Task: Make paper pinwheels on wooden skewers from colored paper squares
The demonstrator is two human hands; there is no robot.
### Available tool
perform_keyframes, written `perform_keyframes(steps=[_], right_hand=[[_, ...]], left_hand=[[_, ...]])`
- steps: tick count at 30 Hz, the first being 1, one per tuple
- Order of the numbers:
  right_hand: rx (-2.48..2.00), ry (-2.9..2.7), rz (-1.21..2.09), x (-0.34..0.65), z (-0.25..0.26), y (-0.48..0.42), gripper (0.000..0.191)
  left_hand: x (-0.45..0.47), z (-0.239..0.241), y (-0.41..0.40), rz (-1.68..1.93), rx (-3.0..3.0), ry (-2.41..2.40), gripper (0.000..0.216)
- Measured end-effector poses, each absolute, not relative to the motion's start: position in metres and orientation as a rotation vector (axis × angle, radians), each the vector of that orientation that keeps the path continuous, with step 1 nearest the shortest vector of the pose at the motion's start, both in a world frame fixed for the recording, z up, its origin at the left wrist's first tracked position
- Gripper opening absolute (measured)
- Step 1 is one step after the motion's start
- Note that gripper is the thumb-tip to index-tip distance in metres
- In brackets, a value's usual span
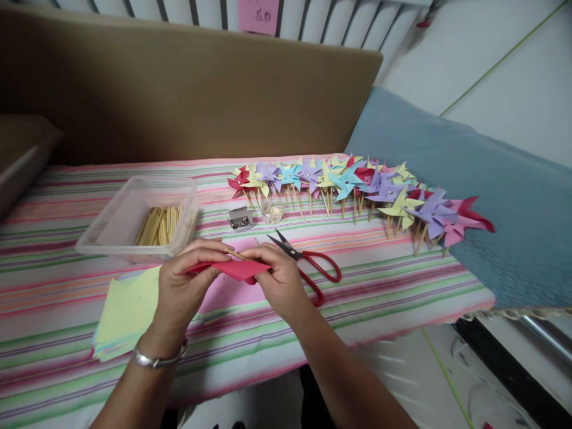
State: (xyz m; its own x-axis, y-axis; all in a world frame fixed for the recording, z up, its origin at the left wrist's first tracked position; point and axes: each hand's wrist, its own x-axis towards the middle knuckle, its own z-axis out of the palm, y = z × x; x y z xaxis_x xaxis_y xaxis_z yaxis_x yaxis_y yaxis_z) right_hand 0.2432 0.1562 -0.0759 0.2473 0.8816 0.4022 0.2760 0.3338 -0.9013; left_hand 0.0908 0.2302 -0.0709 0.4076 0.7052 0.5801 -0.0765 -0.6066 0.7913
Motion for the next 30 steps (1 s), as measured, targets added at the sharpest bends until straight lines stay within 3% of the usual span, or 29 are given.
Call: perform_keyframes(steps=[30], right_hand=[[-1.226, -1.267, 0.546, 0.243, -0.076, 0.1563, 0.024]], left_hand=[[0.0918, -0.071, 0.2297, 1.27, 1.848, 0.578, 0.01]])
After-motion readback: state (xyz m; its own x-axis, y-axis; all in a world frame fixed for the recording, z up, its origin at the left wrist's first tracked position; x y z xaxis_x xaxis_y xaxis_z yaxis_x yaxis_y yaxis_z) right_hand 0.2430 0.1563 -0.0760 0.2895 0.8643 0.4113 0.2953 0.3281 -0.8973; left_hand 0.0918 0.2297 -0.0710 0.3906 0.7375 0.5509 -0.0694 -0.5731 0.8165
